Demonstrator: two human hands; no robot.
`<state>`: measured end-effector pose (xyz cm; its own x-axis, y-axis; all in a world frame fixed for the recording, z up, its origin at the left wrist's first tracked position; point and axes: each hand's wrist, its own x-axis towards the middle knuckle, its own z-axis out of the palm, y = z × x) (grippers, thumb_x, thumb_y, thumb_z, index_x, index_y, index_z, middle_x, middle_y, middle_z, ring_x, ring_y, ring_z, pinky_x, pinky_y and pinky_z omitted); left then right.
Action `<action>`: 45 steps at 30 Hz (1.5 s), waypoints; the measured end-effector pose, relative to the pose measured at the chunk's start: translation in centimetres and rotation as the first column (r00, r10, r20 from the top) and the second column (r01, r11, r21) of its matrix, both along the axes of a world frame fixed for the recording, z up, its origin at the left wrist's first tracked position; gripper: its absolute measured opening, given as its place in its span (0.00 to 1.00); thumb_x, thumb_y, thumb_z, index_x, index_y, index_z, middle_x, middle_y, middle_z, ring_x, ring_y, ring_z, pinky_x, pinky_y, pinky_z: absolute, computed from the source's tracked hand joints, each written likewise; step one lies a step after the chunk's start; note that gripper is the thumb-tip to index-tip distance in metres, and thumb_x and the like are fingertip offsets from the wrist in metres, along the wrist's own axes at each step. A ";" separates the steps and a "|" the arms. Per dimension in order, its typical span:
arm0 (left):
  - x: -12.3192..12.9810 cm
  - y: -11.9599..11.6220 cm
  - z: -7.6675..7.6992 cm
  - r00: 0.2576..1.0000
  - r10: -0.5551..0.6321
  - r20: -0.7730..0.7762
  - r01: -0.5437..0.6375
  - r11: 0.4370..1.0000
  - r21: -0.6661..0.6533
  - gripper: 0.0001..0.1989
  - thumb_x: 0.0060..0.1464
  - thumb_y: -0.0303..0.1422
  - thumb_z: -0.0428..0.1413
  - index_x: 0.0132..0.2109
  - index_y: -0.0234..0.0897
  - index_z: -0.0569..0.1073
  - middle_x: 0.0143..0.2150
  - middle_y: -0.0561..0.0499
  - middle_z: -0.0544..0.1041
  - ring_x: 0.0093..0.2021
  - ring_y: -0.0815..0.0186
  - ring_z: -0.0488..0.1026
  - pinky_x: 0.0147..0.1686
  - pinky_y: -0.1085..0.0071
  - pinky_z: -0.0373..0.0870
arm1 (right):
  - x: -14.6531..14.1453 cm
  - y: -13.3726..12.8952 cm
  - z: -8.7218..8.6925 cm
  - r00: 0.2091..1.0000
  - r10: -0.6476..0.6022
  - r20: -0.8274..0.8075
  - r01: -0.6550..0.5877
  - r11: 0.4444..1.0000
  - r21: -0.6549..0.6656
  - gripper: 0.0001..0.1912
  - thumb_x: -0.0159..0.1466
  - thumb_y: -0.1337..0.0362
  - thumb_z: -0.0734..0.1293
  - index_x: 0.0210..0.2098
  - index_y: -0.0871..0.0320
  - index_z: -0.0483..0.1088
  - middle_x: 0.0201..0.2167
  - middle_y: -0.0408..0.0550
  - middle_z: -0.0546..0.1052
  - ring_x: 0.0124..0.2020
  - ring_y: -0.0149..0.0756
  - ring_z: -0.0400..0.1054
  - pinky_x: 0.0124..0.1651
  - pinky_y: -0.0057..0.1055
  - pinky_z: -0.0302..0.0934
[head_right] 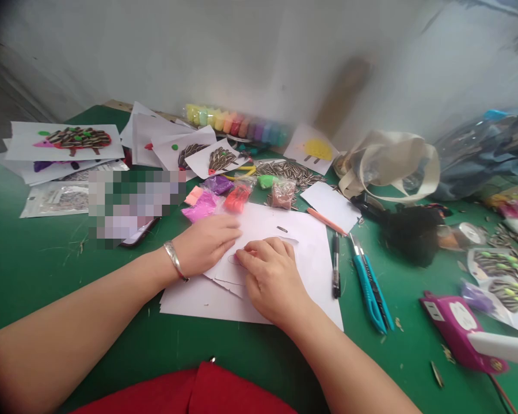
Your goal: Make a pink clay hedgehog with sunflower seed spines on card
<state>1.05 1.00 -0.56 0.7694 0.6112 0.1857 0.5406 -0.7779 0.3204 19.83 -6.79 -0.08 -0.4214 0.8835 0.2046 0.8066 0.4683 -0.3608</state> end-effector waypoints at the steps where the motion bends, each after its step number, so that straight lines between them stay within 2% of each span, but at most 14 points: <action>1: 0.0 0.0 0.0 1.000 -0.002 0.003 0.002 1.000 -0.003 0.10 0.59 0.24 0.47 0.33 0.34 0.72 0.35 0.47 0.70 0.37 0.63 0.66 0.38 0.66 0.64 | 0.0 -0.1 -0.1 1.000 -0.001 0.015 0.001 1.000 0.022 0.17 0.62 0.74 0.61 0.46 0.51 0.73 0.47 0.46 0.75 0.45 0.41 0.60 0.48 0.41 0.53; 11: 0.1 0.1 0.0 1.000 -0.005 0.001 0.005 1.000 0.003 0.12 0.60 0.23 0.46 0.34 0.34 0.73 0.35 0.46 0.71 0.38 0.62 0.67 0.40 0.65 0.65 | -0.7 -0.3 -0.2 0.970 0.085 0.226 -0.114 0.986 0.118 0.18 0.64 0.74 0.58 0.50 0.52 0.70 0.46 0.50 0.74 0.48 0.44 0.60 0.51 0.45 0.51; 15: 0.1 0.1 0.0 1.000 -0.006 0.013 0.006 1.000 -0.008 0.12 0.60 0.23 0.46 0.35 0.33 0.73 0.36 0.46 0.71 0.39 0.61 0.68 0.41 0.64 0.66 | -0.4 -0.5 0.1 0.975 0.117 0.189 -0.142 0.982 0.124 0.19 0.64 0.75 0.59 0.50 0.53 0.70 0.46 0.50 0.75 0.48 0.43 0.61 0.51 0.44 0.52; 19: 0.0 0.1 0.1 1.000 -0.005 0.025 0.005 1.000 -0.022 0.13 0.60 0.24 0.46 0.34 0.33 0.74 0.35 0.46 0.71 0.38 0.62 0.68 0.39 0.64 0.66 | -0.1 -0.4 0.3 0.995 0.069 0.074 -0.079 0.986 0.148 0.18 0.65 0.75 0.57 0.49 0.53 0.70 0.45 0.49 0.75 0.45 0.40 0.62 0.49 0.41 0.53; 22: 0.1 0.1 0.2 1.000 -0.006 0.021 0.007 1.000 -0.028 0.13 0.61 0.25 0.45 0.34 0.33 0.74 0.35 0.46 0.71 0.37 0.62 0.67 0.39 0.64 0.66 | 0.0 -0.1 0.1 0.993 0.030 0.114 -0.046 0.989 0.143 0.16 0.66 0.73 0.57 0.47 0.53 0.71 0.46 0.50 0.75 0.45 0.41 0.61 0.48 0.42 0.53; 27: 0.1 0.1 0.2 1.000 -0.004 0.017 0.005 0.999 -0.034 0.13 0.60 0.24 0.45 0.35 0.33 0.74 0.36 0.46 0.71 0.39 0.61 0.68 0.41 0.64 0.66 | 0.2 0.1 0.0 0.974 0.040 0.224 -0.068 0.990 0.122 0.16 0.68 0.72 0.56 0.47 0.53 0.71 0.45 0.50 0.75 0.46 0.42 0.61 0.52 0.44 0.51; 31: 0.1 0.1 0.0 1.000 -0.001 -0.003 0.001 1.000 -0.026 0.12 0.60 0.24 0.46 0.36 0.33 0.74 0.36 0.46 0.71 0.39 0.61 0.67 0.41 0.65 0.66 | 0.6 0.0 0.3 0.983 0.049 0.176 -0.070 0.991 0.116 0.17 0.68 0.73 0.57 0.48 0.52 0.71 0.46 0.48 0.75 0.46 0.41 0.61 0.52 0.44 0.51; 36: 0.0 0.1 0.0 1.000 -0.001 0.002 0.001 1.000 -0.023 0.11 0.61 0.25 0.46 0.37 0.33 0.74 0.36 0.46 0.71 0.39 0.61 0.67 0.41 0.65 0.66 | 0.8 0.0 0.5 0.998 0.014 0.068 -0.022 0.993 0.118 0.16 0.66 0.73 0.57 0.46 0.51 0.72 0.47 0.48 0.74 0.46 0.41 0.61 0.49 0.41 0.54; 40: 0.0 0.1 0.1 1.000 -0.007 0.001 0.007 1.000 -0.020 0.10 0.61 0.28 0.48 0.36 0.33 0.73 0.38 0.45 0.71 0.40 0.61 0.67 0.42 0.64 0.65 | 0.5 0.2 0.1 0.988 0.044 0.150 -0.058 0.994 0.095 0.17 0.67 0.72 0.57 0.48 0.53 0.71 0.48 0.49 0.74 0.46 0.41 0.61 0.51 0.43 0.53; 45: 0.1 0.1 -0.2 1.000 -0.006 -0.020 0.006 1.000 0.008 0.08 0.61 0.29 0.49 0.35 0.34 0.71 0.39 0.46 0.71 0.40 0.61 0.67 0.42 0.64 0.65 | 0.7 0.6 -0.1 0.983 0.041 0.180 -0.061 0.993 0.102 0.16 0.67 0.72 0.57 0.45 0.53 0.73 0.48 0.50 0.74 0.47 0.42 0.61 0.52 0.45 0.52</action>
<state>1.12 1.11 -0.72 0.7767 0.6051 0.1750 0.5423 -0.7837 0.3029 20.49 -6.21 -0.14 -0.5034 0.8371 0.2141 0.8274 0.5384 -0.1598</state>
